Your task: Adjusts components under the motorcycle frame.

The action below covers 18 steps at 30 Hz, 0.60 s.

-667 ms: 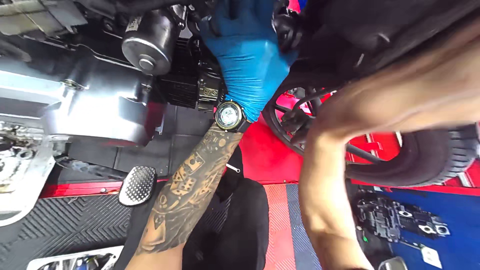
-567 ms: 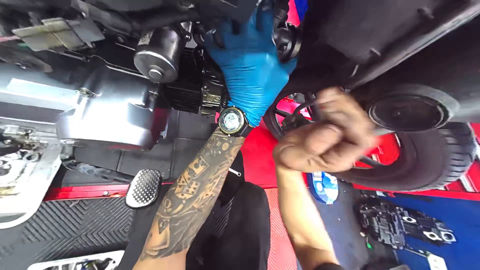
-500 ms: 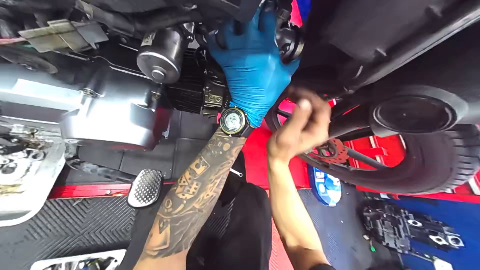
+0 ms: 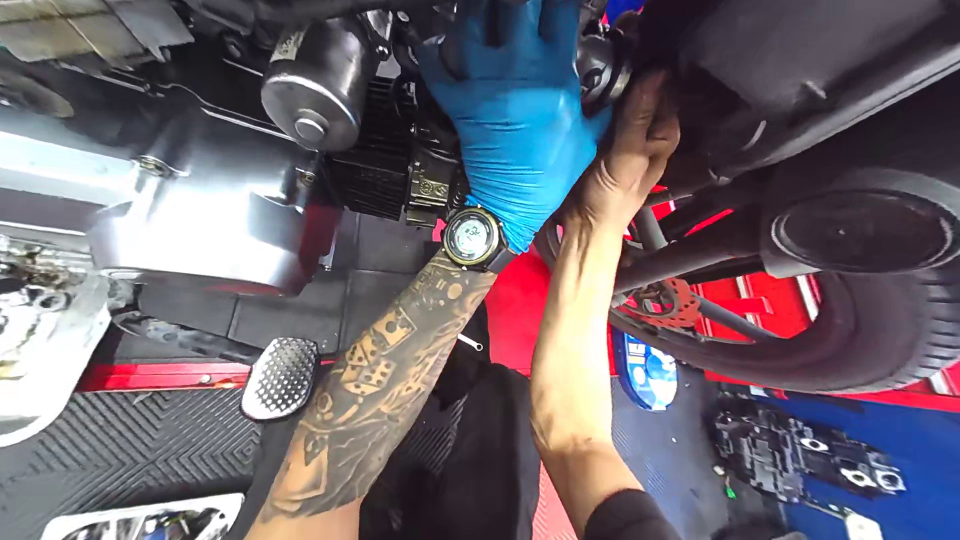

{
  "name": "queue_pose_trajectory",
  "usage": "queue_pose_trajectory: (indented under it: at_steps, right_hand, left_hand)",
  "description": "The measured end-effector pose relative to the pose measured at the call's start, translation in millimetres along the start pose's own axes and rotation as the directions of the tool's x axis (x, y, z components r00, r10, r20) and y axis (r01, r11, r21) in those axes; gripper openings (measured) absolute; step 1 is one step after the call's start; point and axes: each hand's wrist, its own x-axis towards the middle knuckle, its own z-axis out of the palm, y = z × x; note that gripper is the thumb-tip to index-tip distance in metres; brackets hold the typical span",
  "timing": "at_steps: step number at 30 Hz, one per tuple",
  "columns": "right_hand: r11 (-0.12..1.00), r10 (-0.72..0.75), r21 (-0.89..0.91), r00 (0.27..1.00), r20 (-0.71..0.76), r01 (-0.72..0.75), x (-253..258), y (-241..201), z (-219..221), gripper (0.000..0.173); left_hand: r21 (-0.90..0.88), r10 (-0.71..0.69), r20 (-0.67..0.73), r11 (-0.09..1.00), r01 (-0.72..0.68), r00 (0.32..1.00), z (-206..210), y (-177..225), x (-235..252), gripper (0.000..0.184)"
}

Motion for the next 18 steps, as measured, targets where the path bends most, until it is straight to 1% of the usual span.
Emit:
queue_pose_trajectory:
  at_steps: [2, 4, 5, 6, 7, 8, 9, 10, 13, 18]
  right_hand:
    - [0.999, 0.029, 0.023, 0.999, -0.015, -0.029, -1, -4, 4, 0.016]
    - [0.998, 0.056, 0.015, 0.997, -0.050, -0.056, -4, -14, 9, 0.016]
    - [0.998, 0.063, -0.004, 0.995, -0.081, -0.064, -7, -19, 11, 0.015]
    - [0.997, 0.065, -0.025, 0.992, -0.112, -0.069, -9, -24, 15, 0.013]
    - [0.996, 0.067, -0.044, 0.988, -0.137, -0.074, -11, -27, 18, 0.011]
    - [0.995, 0.068, -0.056, 0.986, -0.155, -0.078, -13, -29, 20, 0.011]
    - [0.995, 0.062, -0.064, 0.983, -0.172, -0.074, -14, -31, 21, 0.010]
    - [0.995, 0.050, -0.076, 0.980, -0.195, -0.066, -16, -32, 22, 0.010]
    - [0.991, 0.003, -0.126, 0.969, -0.248, -0.035, -17, -32, 30, 0.009]
    - [0.965, -0.084, -0.260, 0.956, -0.280, 0.009, -18, -31, 38, 0.010]
  left_hand:
    - [-0.012, 0.007, 0.012, 1.000, -0.007, 1.000, -1, 1, 3, 0.113]
    - [-0.030, 0.015, -0.019, 0.999, -0.016, 1.000, -4, 2, 9, 0.113]
    - [-0.049, 0.020, -0.041, 0.999, -0.022, 0.999, -10, 6, 13, 0.111]
    - [-0.071, 0.026, -0.047, 0.997, -0.029, 0.999, -24, 13, 21, 0.105]
    - [-0.093, 0.027, -0.012, 0.995, -0.027, 1.000, -48, 23, 34, 0.095]
    - [-0.102, 0.014, 0.105, 0.995, -0.003, 0.994, -82, 34, 50, 0.084]
    - [-0.122, -0.001, 0.165, 0.992, 0.021, 0.986, -102, 42, 60, 0.077]
    - [-0.139, -0.009, 0.183, 0.990, 0.035, 0.983, -110, 45, 64, 0.072]
    - [-0.164, -0.007, 0.160, 0.986, 0.033, 0.987, -106, 45, 65, 0.062]
    - [-0.184, 0.010, 0.169, 0.983, 0.022, 0.986, -101, 42, 63, 0.056]
